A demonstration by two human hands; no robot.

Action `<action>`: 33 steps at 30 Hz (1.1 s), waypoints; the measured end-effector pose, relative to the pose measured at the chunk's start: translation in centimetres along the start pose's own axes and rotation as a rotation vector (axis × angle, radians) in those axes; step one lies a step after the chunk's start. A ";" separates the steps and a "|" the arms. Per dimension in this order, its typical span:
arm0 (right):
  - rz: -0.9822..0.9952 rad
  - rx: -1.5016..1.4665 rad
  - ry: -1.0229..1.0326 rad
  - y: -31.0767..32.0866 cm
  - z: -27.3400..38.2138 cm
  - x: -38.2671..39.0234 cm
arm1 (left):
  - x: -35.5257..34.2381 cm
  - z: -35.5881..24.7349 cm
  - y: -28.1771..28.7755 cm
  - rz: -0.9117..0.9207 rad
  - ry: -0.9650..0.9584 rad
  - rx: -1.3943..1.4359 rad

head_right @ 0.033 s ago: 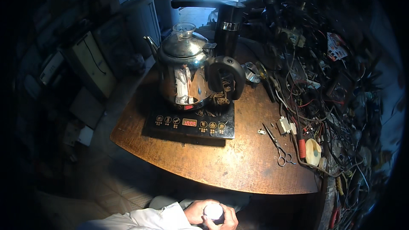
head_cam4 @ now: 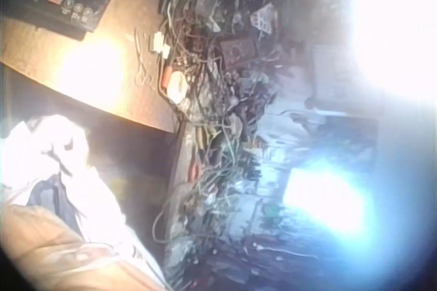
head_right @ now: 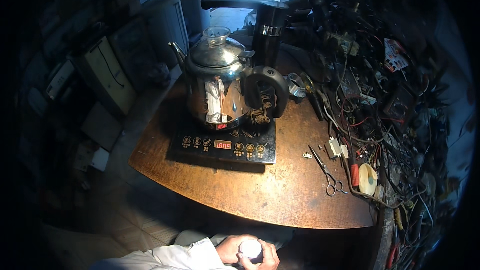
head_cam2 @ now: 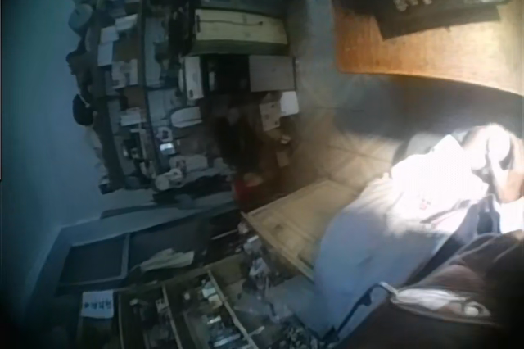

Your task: The person sits on the floor and disassembles a small cylindrical electronic component, then wraps it with tape and uses a screwdriver to adjust internal parts. The person handles the component repeatedly, inspecting and manipulating it with both hands.

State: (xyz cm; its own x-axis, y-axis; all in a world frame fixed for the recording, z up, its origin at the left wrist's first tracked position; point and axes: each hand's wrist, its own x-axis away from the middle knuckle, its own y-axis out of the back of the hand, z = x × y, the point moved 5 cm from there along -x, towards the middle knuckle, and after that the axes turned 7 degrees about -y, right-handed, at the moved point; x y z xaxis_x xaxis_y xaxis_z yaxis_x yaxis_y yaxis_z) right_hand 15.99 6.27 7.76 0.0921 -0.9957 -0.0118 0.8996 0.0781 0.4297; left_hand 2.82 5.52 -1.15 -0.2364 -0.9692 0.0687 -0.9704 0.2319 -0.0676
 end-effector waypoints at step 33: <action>0.394 -0.662 -0.115 -0.3 7.0 -3.1 | -0.3 -1.3 0.6 -0.002 0.024 0.020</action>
State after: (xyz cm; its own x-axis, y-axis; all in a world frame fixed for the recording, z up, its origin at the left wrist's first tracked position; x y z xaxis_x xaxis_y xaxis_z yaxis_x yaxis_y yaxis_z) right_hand 12.43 8.99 13.99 0.4456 -0.8844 0.1388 0.8804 0.4049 -0.2467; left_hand 2.27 6.02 0.09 -0.2360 -0.9674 0.0924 -0.9697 0.2282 -0.0873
